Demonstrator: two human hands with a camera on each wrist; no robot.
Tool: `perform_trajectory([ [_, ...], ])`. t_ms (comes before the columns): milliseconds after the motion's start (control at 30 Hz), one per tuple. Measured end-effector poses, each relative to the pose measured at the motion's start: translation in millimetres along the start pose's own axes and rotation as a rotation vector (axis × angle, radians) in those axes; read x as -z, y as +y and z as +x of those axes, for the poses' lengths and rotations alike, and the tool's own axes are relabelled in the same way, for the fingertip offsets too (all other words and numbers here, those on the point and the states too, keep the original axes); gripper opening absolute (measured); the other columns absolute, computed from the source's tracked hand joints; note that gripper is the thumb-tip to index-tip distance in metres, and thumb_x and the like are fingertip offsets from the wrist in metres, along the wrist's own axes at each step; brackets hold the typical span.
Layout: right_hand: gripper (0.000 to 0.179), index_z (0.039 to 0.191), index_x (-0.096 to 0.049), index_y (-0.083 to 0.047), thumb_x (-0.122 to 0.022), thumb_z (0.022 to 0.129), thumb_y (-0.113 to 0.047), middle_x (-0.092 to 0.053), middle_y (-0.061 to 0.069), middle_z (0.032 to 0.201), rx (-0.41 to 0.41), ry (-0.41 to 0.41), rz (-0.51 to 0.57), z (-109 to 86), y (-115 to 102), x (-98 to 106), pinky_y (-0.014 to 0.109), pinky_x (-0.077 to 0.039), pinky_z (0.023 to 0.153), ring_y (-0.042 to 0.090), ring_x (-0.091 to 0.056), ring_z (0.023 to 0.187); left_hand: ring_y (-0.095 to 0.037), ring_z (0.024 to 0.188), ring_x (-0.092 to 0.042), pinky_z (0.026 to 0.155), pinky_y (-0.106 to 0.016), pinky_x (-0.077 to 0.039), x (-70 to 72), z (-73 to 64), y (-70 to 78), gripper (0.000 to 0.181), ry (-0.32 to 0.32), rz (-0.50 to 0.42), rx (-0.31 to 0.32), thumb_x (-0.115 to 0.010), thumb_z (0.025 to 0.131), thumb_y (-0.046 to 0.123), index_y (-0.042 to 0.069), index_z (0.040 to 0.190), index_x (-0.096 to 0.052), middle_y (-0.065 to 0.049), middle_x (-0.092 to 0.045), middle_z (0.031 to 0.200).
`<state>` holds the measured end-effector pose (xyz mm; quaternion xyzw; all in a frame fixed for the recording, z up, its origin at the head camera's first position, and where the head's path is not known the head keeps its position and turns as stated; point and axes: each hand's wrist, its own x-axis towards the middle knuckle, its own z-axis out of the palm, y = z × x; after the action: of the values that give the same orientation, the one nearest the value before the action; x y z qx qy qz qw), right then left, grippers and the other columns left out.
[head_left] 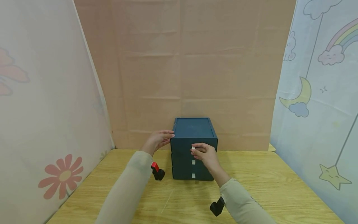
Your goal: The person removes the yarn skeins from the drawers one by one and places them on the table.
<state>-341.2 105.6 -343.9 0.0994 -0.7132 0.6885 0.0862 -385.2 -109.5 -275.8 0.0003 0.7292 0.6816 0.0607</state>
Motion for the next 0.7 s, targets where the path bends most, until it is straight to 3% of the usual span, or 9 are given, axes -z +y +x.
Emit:
perform_trajectory([
  [300,0.027,0.116,-0.066,0.004,-0.066,0.089,-0.002,-0.071,0.02,0.104,-0.008,-0.002,-0.01,-0.2,-1.6,-0.5,0.037,-0.058,0.083,0.026,-0.07,0.092,-0.013,0.081,-0.055,0.071,-0.013,-0.053,0.2,2.4,0.1,0.027,0.005,0.013,0.008,-0.069,0.09,0.013,0.008,0.116,-0.07,-0.002,-0.063,0.098],
  [533,0.027,0.116,-0.066,0.004,-0.066,0.089,-0.001,-0.071,0.019,0.103,-0.005,0.001,-0.004,-1.5,-1.3,-0.2,0.038,-0.058,0.083,0.024,-0.071,0.09,-0.014,0.084,-0.055,0.071,-0.014,-0.053,0.0,1.6,0.9,0.027,0.004,0.016,0.01,-0.07,0.09,0.014,0.008,0.116,-0.07,-0.003,-0.063,0.103],
  [600,0.027,0.116,-0.066,0.004,-0.066,0.089,-0.001,-0.072,0.018,0.102,-0.009,-0.002,-0.003,-2.1,-0.7,0.3,0.036,-0.059,0.082,0.022,-0.071,0.089,-0.014,0.085,-0.055,0.074,-0.015,-0.054,-0.1,1.4,0.9,0.026,0.008,0.016,0.015,-0.07,0.089,0.014,0.009,0.115,-0.07,-0.003,-0.063,0.102],
  [700,0.027,0.116,-0.066,0.004,-0.066,0.089,-0.001,-0.072,0.018,0.101,-0.008,-0.008,-0.003,-4.0,-0.4,1.5,0.034,-0.059,0.081,0.02,-0.071,0.088,-0.014,0.084,-0.056,0.089,-0.023,-0.054,-0.6,0.9,0.9,0.026,0.013,0.017,0.02,-0.07,0.089,0.013,0.01,0.115,-0.071,-0.002,-0.063,0.101],
])
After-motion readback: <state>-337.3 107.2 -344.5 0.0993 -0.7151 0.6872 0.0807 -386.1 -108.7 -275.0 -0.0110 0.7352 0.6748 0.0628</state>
